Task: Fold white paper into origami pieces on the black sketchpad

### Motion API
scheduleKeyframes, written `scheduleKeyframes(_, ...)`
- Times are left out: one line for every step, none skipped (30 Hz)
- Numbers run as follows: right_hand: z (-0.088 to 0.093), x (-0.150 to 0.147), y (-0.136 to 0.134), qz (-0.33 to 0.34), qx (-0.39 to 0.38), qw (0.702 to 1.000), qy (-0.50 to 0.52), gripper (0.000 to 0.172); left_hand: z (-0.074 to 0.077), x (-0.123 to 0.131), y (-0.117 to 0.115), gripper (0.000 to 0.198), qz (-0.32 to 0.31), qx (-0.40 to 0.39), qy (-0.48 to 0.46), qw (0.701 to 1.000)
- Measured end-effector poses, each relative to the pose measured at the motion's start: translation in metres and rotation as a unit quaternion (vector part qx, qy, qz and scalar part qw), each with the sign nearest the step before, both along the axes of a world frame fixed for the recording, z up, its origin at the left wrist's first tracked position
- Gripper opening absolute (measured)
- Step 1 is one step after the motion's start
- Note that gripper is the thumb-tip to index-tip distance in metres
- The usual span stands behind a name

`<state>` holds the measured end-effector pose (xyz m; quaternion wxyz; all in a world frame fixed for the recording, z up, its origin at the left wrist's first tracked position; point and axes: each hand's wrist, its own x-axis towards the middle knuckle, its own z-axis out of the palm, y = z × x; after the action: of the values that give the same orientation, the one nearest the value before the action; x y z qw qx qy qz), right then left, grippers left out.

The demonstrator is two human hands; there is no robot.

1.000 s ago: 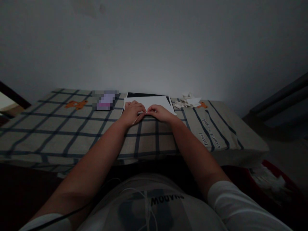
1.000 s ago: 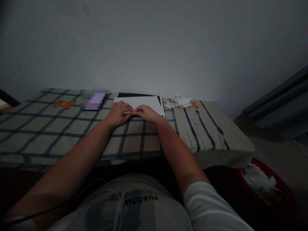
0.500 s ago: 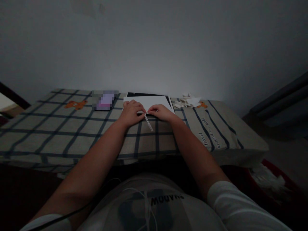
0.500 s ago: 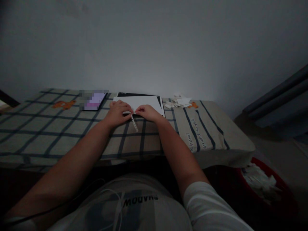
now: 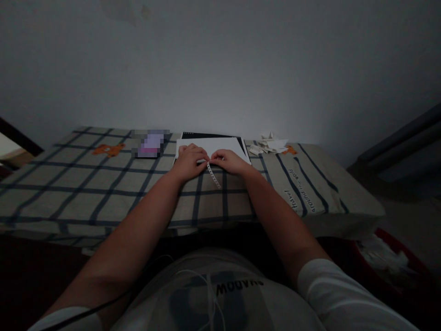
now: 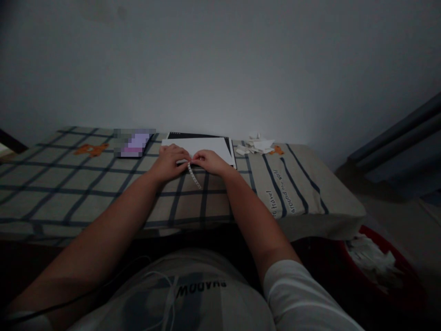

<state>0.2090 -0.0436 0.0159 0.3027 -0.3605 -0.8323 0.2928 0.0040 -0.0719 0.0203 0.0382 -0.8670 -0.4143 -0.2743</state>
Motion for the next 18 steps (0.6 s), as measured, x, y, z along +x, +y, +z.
scheduleKeyframes(0.001, 0.0, -0.001, 0.002, 0.004, 1.0, -0.002, 0.018, 0.0, 0.0, 0.0, 0.018, 0.0, 0.0, -0.001, 1.0)
scheduleKeyframes(0.002, 0.0, -0.001, 0.003, 0.007, 1.0, -0.004, 0.017, 0.0, 0.0, 0.001, 0.018, 0.0, 0.001, -0.003, 1.0)
scheduleKeyframes(0.003, 0.0, -0.002, 0.004, 0.009, 1.0, -0.007, 0.016, 0.0, -0.001, 0.001, 0.019, 0.001, 0.001, -0.004, 1.0)
scheduleKeyframes(0.005, 0.0, -0.002, 0.006, 0.009, 1.0, -0.008, 0.016, 0.0, -0.001, 0.001, 0.019, 0.001, 0.001, -0.006, 1.0)
scheduleKeyframes(0.006, 0.0, -0.002, 0.006, 0.008, 1.0, -0.009, 0.016, 0.0, -0.001, 0.001, 0.019, 0.002, 0.002, -0.007, 1.0)
scheduleKeyframes(0.007, 0.001, -0.002, 0.007, 0.006, 1.0, -0.009, 0.016, 0.0, -0.002, 0.001, 0.02, 0.004, 0.002, -0.009, 1.0)
scheduleKeyframes(0.007, 0.002, -0.002, 0.008, 0.002, 1.0, -0.007, 0.016, 0.0, -0.002, 0.001, 0.02, 0.005, 0.003, -0.012, 1.0)
scheduleKeyframes(0.008, 0.002, -0.002, 0.008, -0.005, 1.0, -0.004, 0.016, 0.0, -0.002, 0.001, 0.02, 0.005, 0.004, -0.014, 1.0)
scheduleKeyframes(0.009, 0.003, -0.002, 0.008, -0.012, 1.0, 0.0, 0.016, 0.001, -0.002, 0.001, 0.02, 0.006, 0.004, -0.016, 1.0)
scheduleKeyframes(0.009, 0.004, -0.001, 0.007, -0.019, 1.0, 0.001, 0.016, 0.001, -0.003, 0.0, 0.02, 0.008, 0.005, -0.018, 1.0)
scheduleKeyframes(0.01, 0.005, -0.001, 0.005, -0.025, 1.0, -0.002, 0.015, 0.001, -0.003, 0.0, 0.02, 0.01, 0.006, -0.02, 1.0)
scheduleKeyframes(0.01, 0.005, -0.001, 0.001, -0.029, 1.0, -0.006, 0.014, 0.001, -0.003, 0.0, 0.019, 0.012, 0.007, -0.02, 1.0)
scheduleKeyframes(0.011, 0.006, -0.002, -0.004, -0.031, 0.999, -0.014, 0.013, 0.001, -0.002, 0.0, 0.018, 0.015, 0.008, -0.018, 1.0)
scheduleKeyframes(0.011, 0.005, -0.002, -0.01, -0.031, 0.999, -0.022, 0.013, 0.001, -0.002, 0.0, 0.017, 0.019, 0.009, -0.016, 1.0)
scheduleKeyframes(0.011, 0.005, -0.003, -0.014, -0.029, 0.999, -0.028, 0.014, 0.001, -0.002, 0.0, 0.016, 0.021, 0.01, -0.013, 1.0)
scheduleKeyframes(0.011, 0.005, -0.003, -0.017, -0.027, 0.999, -0.031, 0.014, 0.0, -0.001, 0.0, 0.016, 0.023, 0.01, -0.01, 1.0)
scheduleKeyframes(0.011, 0.004, -0.004, -0.019, -0.024, 0.999, -0.032, 0.014, 0.0, -0.001, 0.0, 0.016, 0.024, 0.01, -0.007, 1.0)
scheduleKeyframes(0.011, 0.003, -0.005, -0.02, -0.021, 0.999, -0.032, 0.015, 0.0, -0.001, 0.001, 0.016, 0.022, 0.009, -0.005, 1.0)
